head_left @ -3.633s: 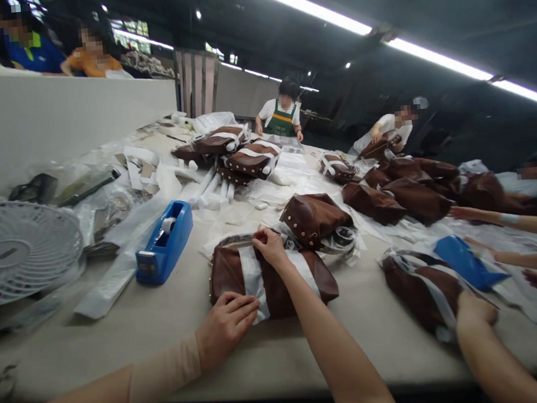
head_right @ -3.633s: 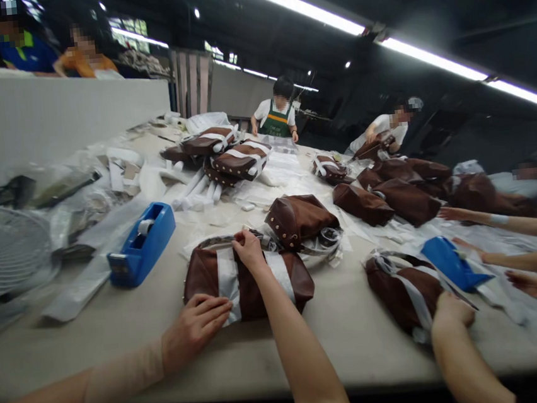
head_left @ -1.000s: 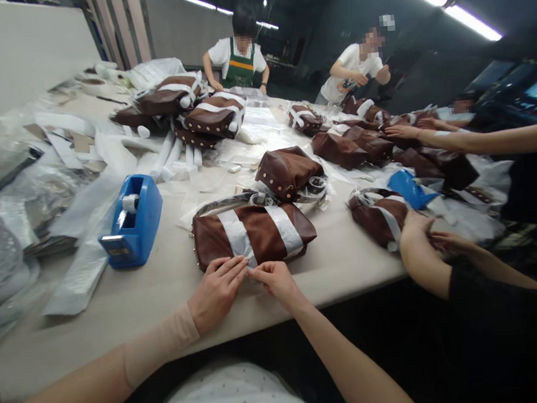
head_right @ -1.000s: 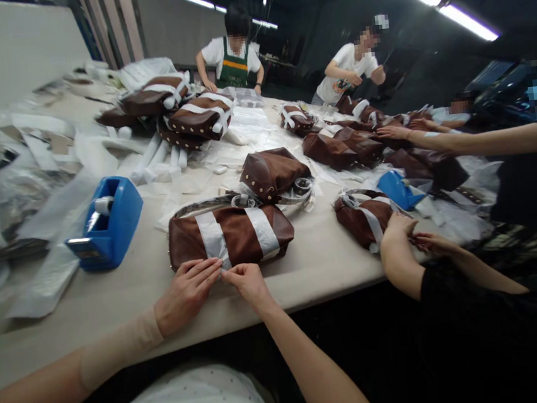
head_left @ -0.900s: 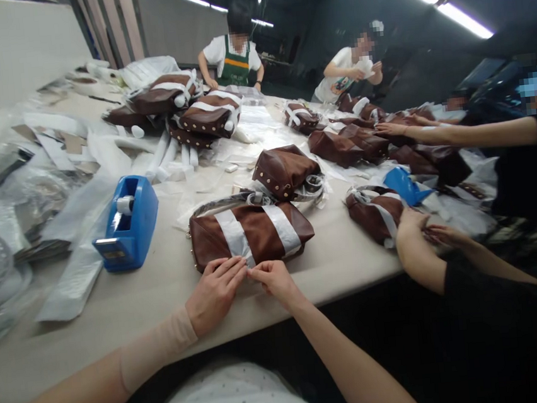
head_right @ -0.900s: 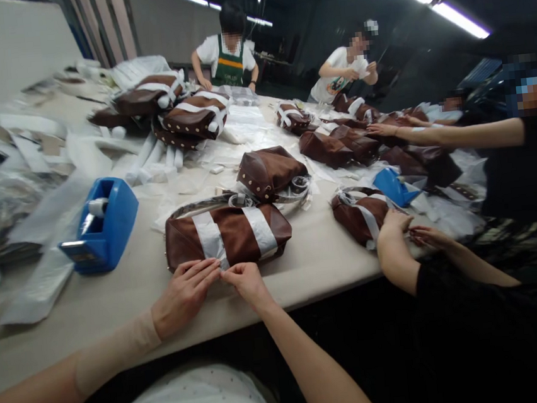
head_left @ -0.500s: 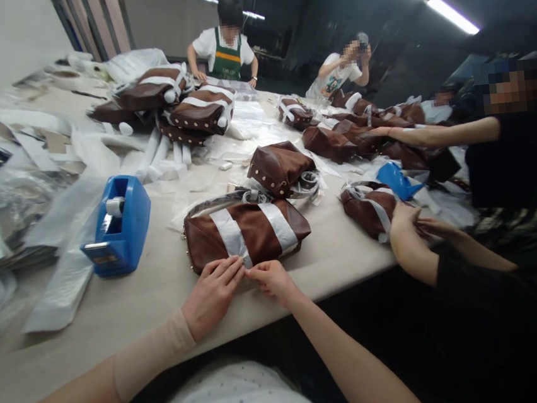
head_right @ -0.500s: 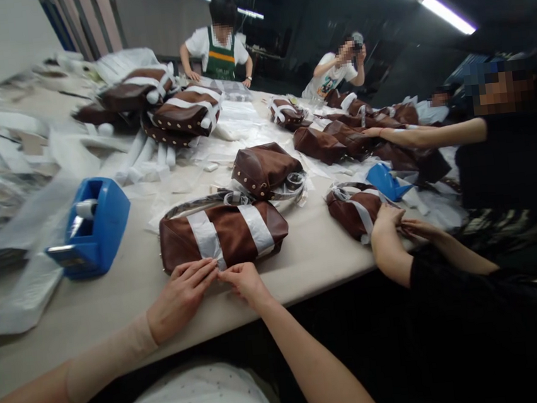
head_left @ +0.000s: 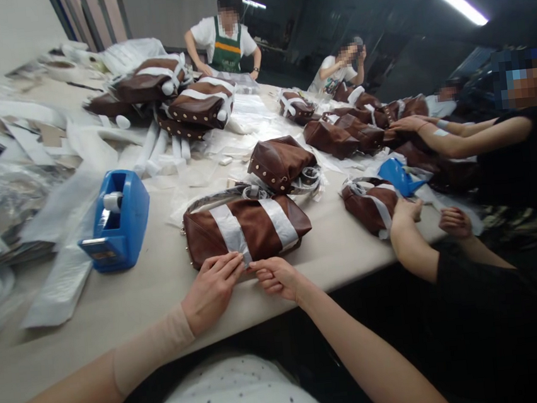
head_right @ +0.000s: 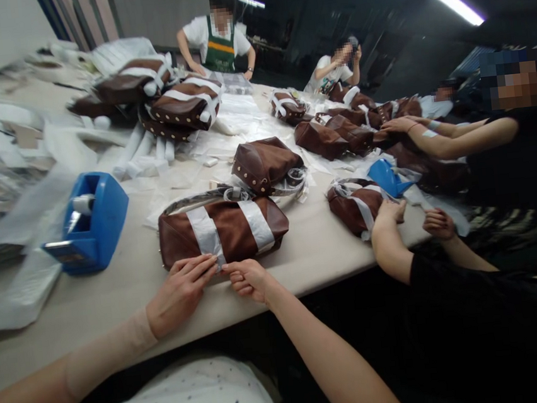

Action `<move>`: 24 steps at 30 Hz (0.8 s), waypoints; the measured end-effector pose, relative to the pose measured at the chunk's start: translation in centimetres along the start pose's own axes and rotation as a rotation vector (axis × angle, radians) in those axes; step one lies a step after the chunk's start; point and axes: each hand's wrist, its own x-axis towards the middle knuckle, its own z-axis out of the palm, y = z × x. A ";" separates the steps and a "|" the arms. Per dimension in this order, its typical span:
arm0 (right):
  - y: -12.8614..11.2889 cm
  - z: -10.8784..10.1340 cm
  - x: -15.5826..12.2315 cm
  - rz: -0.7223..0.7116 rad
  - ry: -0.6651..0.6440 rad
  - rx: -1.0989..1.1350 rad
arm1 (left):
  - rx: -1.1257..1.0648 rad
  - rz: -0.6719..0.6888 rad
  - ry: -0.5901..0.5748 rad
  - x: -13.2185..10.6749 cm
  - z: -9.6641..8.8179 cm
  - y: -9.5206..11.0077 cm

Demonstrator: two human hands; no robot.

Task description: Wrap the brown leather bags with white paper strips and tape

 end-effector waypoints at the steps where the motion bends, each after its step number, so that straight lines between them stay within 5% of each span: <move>1: 0.0 0.0 -0.1 0.002 -0.004 0.003 | -0.004 -0.005 -0.004 0.0 0.0 0.0; 16: 2.0 0.8 -0.4 -0.157 0.120 -0.248 | -0.036 -0.010 -0.013 -0.1 -0.1 0.0; 24: 3.4 0.1 1.3 -0.365 0.406 -0.634 | -0.072 -0.022 0.007 0.0 -0.3 0.0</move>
